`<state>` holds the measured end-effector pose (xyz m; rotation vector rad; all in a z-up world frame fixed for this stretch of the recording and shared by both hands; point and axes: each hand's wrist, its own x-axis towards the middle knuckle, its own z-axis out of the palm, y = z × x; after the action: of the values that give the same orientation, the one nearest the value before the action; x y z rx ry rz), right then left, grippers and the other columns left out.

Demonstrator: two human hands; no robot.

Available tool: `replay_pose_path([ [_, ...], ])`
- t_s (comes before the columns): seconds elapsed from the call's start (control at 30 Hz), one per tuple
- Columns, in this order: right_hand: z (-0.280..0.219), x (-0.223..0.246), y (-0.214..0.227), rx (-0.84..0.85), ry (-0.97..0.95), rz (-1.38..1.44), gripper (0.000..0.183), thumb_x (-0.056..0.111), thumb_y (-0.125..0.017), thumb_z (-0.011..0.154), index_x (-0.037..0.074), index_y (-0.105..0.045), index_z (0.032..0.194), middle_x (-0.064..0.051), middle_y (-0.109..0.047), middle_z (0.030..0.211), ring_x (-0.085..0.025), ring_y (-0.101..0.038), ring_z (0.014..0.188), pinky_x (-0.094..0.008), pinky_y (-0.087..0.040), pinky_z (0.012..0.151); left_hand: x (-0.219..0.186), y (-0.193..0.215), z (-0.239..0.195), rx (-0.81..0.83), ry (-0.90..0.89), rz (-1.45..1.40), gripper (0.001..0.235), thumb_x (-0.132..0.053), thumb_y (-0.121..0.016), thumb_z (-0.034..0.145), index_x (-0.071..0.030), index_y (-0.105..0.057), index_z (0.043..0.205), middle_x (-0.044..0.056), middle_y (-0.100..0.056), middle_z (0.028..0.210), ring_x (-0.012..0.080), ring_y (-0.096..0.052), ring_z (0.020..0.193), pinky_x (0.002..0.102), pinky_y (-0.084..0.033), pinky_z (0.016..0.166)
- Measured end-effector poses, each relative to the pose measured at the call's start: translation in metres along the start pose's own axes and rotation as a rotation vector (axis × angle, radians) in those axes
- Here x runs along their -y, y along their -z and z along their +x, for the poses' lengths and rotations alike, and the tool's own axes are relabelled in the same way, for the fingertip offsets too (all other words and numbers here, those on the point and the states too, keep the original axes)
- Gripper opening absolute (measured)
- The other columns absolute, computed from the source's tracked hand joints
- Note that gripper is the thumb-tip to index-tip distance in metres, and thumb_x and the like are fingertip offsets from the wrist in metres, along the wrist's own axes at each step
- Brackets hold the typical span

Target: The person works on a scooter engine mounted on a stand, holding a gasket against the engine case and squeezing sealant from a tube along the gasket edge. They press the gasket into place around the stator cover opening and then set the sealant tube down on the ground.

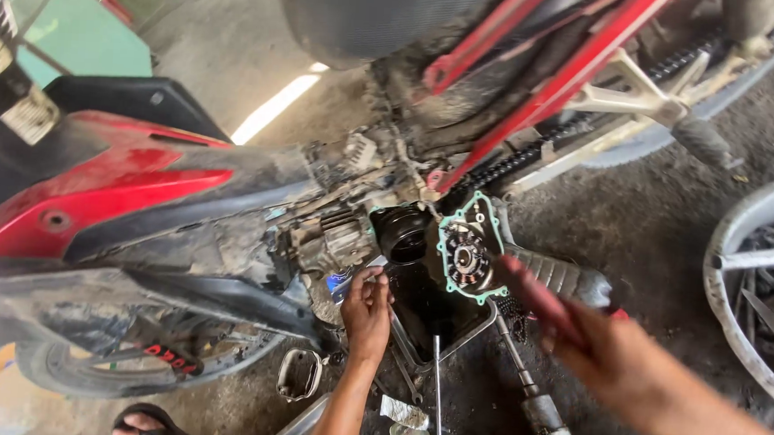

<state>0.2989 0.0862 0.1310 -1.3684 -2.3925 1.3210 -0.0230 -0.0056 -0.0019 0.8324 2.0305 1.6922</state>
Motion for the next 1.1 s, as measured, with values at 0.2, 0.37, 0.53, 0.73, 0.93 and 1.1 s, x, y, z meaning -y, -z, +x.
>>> replay_pose_path([
  [0.2,0.026,0.094,0.057,0.228,-0.116,-0.092,0.03,0.033,-0.063,0.101,0.008,-0.065,0.116,-0.006,-0.057,0.068,-0.02,-0.053,0.06,-0.042,-0.047,0.056,-0.007,-0.001,0.017,0.087,-0.167,0.312,0.043,-0.034,-0.066,0.1,-0.021,-0.056,0.14,-0.001,-0.066,0.074,0.0078,-0.061,0.057,0.026,-0.053,0.051],
  [0.37,0.049,0.121,0.045,0.229,-0.046,-0.177,0.036,0.035,-0.062,0.101,0.009,-0.066,0.125,-0.007,-0.058,0.077,-0.015,-0.059,0.066,-0.036,-0.053,0.059,-0.014,-0.003,0.023,0.147,-0.225,0.425,0.05,-0.03,-0.064,0.099,-0.023,-0.049,0.146,0.0,-0.068,0.076,0.0107,-0.061,0.052,0.03,-0.053,0.047],
  [0.53,0.028,0.211,0.051,0.254,-0.358,-0.414,0.033,0.036,-0.046,0.11,0.011,-0.059,0.125,-0.009,-0.058,0.08,-0.022,-0.052,0.069,-0.039,-0.049,0.064,-0.025,0.005,0.02,0.165,-0.26,0.447,0.058,-0.021,-0.07,0.094,-0.024,-0.048,0.148,0.003,-0.072,0.078,0.0181,-0.065,0.052,0.037,-0.055,0.052],
  [0.73,0.072,0.168,0.029,0.366,-0.039,-0.445,0.028,0.033,-0.057,0.103,0.01,-0.069,0.112,-0.005,-0.066,0.077,-0.015,-0.061,0.068,-0.04,-0.053,0.063,-0.001,0.009,0.021,0.126,-0.339,0.408,0.065,-0.019,-0.072,0.093,-0.022,-0.044,0.152,0.005,-0.074,0.079,0.0197,-0.066,0.056,0.039,-0.057,0.055],
  [0.93,0.071,0.196,0.028,0.316,-0.158,-0.677,0.037,0.039,-0.042,0.109,0.013,-0.055,0.132,-0.007,-0.065,0.072,-0.02,-0.06,0.066,-0.042,-0.056,0.067,-0.014,0.013,0.015,0.252,-0.047,0.46,0.072,-0.024,-0.067,0.097,-0.026,-0.029,0.159,0.003,-0.07,0.094,0.0218,-0.064,0.056,0.042,-0.06,0.052],
  [1.1,0.053,0.224,0.02,0.362,-0.109,-0.784,0.039,0.04,-0.038,0.112,0.029,-0.036,0.149,-0.006,-0.06,0.068,-0.017,-0.057,0.062,-0.038,-0.053,0.064,0.004,0.012,0.015,0.208,-0.205,0.369,0.074,-0.02,-0.07,0.095,-0.021,-0.033,0.159,0.006,-0.074,0.084,0.0198,-0.069,0.064,0.038,-0.06,0.064],
])
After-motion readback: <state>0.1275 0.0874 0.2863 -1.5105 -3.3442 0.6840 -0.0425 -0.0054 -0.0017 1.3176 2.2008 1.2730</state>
